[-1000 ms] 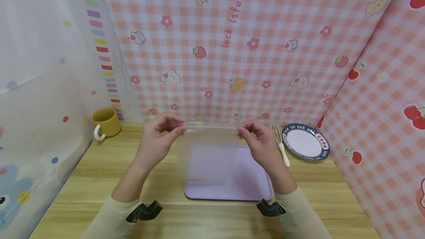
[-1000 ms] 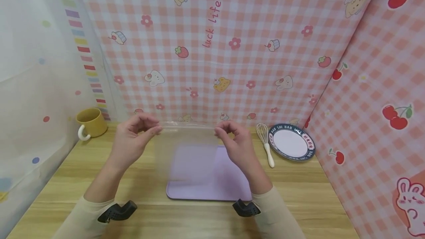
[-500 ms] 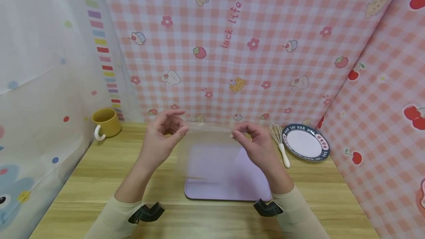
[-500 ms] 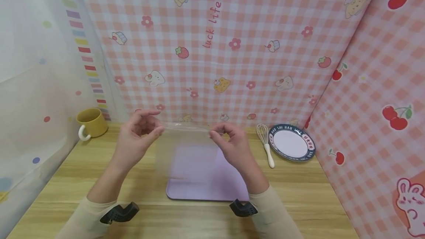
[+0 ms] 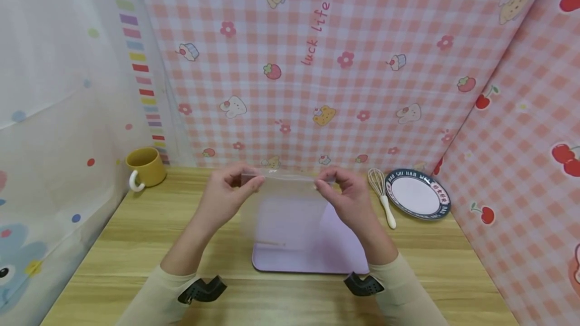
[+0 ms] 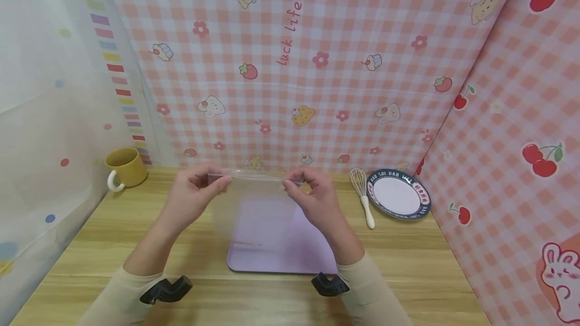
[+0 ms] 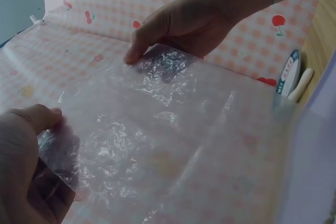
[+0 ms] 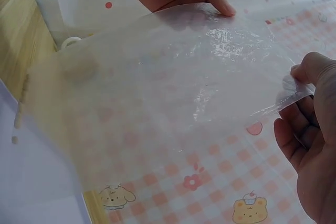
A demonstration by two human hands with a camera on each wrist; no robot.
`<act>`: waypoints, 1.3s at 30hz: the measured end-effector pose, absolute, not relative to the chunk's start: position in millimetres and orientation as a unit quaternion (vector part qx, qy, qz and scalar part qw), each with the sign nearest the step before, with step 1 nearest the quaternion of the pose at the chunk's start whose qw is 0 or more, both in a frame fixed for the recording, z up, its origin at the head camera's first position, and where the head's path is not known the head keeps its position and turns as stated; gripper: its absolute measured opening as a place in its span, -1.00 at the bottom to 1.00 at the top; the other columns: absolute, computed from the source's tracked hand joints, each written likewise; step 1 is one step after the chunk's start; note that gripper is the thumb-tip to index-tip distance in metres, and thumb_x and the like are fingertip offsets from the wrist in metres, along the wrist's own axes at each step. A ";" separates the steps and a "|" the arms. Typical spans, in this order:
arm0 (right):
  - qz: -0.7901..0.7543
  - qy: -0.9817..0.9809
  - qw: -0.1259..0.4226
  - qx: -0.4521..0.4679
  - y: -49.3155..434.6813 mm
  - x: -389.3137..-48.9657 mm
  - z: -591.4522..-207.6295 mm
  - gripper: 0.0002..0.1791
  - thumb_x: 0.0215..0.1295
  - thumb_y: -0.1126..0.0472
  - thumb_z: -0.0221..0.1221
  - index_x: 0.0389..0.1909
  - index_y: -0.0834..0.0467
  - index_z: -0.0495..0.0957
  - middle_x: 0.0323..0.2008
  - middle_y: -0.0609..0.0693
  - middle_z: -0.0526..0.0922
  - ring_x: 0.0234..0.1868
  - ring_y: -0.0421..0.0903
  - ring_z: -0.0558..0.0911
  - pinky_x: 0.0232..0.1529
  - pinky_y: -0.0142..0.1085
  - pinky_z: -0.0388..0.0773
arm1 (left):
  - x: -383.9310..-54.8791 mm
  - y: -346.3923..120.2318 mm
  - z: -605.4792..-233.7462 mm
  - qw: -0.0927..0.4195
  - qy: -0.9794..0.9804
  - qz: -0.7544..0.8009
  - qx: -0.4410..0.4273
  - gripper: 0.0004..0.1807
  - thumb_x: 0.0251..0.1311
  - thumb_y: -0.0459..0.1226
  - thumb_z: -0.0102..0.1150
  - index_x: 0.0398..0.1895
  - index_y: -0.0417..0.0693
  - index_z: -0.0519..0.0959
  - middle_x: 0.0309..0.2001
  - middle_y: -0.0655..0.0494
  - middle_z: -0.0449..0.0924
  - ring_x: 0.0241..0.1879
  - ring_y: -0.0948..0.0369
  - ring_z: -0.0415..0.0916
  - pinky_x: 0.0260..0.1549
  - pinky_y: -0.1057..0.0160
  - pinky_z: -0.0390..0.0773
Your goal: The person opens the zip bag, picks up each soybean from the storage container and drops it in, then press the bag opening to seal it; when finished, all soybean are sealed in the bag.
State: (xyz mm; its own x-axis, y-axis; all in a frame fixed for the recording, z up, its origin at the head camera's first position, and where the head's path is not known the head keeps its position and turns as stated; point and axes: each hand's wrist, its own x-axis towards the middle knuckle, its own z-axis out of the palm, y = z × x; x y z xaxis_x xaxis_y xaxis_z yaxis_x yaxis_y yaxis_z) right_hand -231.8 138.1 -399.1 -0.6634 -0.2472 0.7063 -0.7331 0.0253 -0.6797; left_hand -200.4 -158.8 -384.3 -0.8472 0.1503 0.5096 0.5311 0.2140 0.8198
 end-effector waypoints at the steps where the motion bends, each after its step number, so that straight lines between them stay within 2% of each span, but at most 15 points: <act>1: 0.600 -0.688 0.202 0.355 138.2 -231.6 -399.2 -0.84 0.35 0.64 0.31 -0.25 0.34 0.72 -0.32 0.04 0.76 -0.19 -0.17 0.70 -0.02 -0.34 0.65 | -200.4 -158.7 -384.5 0.163 -0.759 -0.589 -0.224 -0.95 0.48 -0.30 0.43 -0.12 -0.07 0.82 -0.29 0.06 0.79 -0.35 0.09 0.70 -0.43 0.31 0.60; 8: 0.604 -0.690 0.199 0.346 138.7 -229.5 -399.6 -0.86 0.33 0.63 0.33 -0.27 0.37 0.71 -0.33 0.09 0.75 -0.20 -0.17 0.68 -0.03 -0.36 0.64 | -200.4 -157.9 -385.3 0.163 -0.751 -0.599 -0.226 -0.93 0.52 -0.32 0.38 -0.14 -0.14 0.78 -0.33 0.03 0.74 -0.34 0.11 0.69 -0.31 0.28 0.71; 13: 0.602 -0.696 0.184 0.345 140.2 -229.5 -399.3 -0.88 0.34 0.61 0.36 -0.24 0.36 0.74 -0.29 0.04 0.78 -0.18 -0.16 0.71 -0.01 -0.35 0.64 | -201.9 -156.9 -386.0 0.183 -0.745 -0.586 -0.259 -0.90 0.50 -0.42 0.36 -0.24 -0.11 0.76 -0.36 0.07 0.73 -0.39 0.06 0.66 -0.40 0.30 0.63; 17: 0.590 -0.702 0.175 0.358 141.0 -230.0 -399.7 -0.97 0.43 0.43 0.41 -0.23 0.35 0.77 -0.27 0.09 0.81 -0.18 -0.15 0.74 -0.02 -0.36 0.65 | -202.3 -155.8 -386.8 0.194 -0.750 -0.571 -0.273 -0.86 0.48 -0.44 0.36 -0.28 -0.07 0.74 -0.38 0.12 0.72 -0.44 0.09 0.60 -0.49 0.31 0.50; 20: 0.575 -0.708 0.180 0.368 141.3 -229.9 -400.3 -0.75 0.54 0.20 0.40 -0.23 0.35 0.75 -0.27 0.12 0.80 -0.18 -0.16 0.73 -0.07 -0.37 0.65 | -201.9 -155.1 -387.2 0.187 -0.752 -0.569 -0.274 -0.87 0.45 -0.41 0.40 -0.28 -0.03 0.77 -0.34 0.14 0.73 -0.43 0.15 0.57 -0.46 0.30 0.54; 23: 0.566 -0.713 0.183 0.371 141.0 -228.6 -399.1 -0.65 0.58 0.09 0.38 -0.24 0.35 0.73 -0.29 0.11 0.79 -0.20 -0.17 0.71 -0.12 -0.39 0.64 | -201.2 -153.8 -386.2 0.176 -0.754 -0.567 -0.282 -0.88 0.43 -0.38 0.44 -0.26 0.03 0.80 -0.29 0.16 0.76 -0.38 0.17 0.59 -0.40 0.28 0.61; 28: 0.558 -0.721 0.180 0.369 138.9 -226.7 -393.0 -0.96 0.44 0.42 0.40 -0.26 0.30 0.76 -0.30 0.08 0.80 -0.23 -0.16 0.72 -0.11 -0.38 0.64 | -199.8 -151.7 -383.4 0.191 -0.756 -0.552 -0.295 -0.86 0.42 -0.39 0.46 -0.27 0.06 0.82 -0.26 0.20 0.77 -0.35 0.17 0.61 -0.33 0.28 0.63; 30: 0.546 -0.729 0.181 0.370 137.7 -226.9 -391.0 -0.87 0.32 0.54 0.42 -0.26 0.26 0.78 -0.30 0.04 0.81 -0.22 -0.15 0.74 -0.11 -0.37 0.65 | -199.4 -150.9 -382.5 0.199 -0.757 -0.548 -0.295 -0.85 0.42 -0.40 0.46 -0.27 0.06 0.81 -0.27 0.21 0.76 -0.36 0.17 0.60 -0.33 0.29 0.61; 32: 0.534 -0.737 0.185 0.371 136.7 -226.6 -389.1 -0.82 0.29 0.57 0.44 -0.26 0.23 0.79 -0.29 -0.01 0.82 -0.23 -0.15 0.74 -0.12 -0.37 0.66 | -199.3 -150.0 -382.0 0.203 -0.757 -0.546 -0.296 -0.85 0.41 -0.41 0.46 -0.28 0.05 0.81 -0.28 0.21 0.76 -0.38 0.18 0.58 -0.35 0.30 0.60; 39: 0.525 -0.737 0.181 0.384 135.1 -224.2 -385.3 -0.83 0.33 0.54 0.42 -0.31 0.21 0.76 -0.33 0.00 0.79 -0.30 -0.14 0.70 -0.20 -0.35 0.65 | -199.8 -145.8 -382.4 0.186 -0.755 -0.550 -0.305 -0.90 0.37 -0.40 0.52 -0.26 0.00 0.84 -0.29 0.21 0.79 -0.36 0.19 0.68 -0.34 0.30 0.69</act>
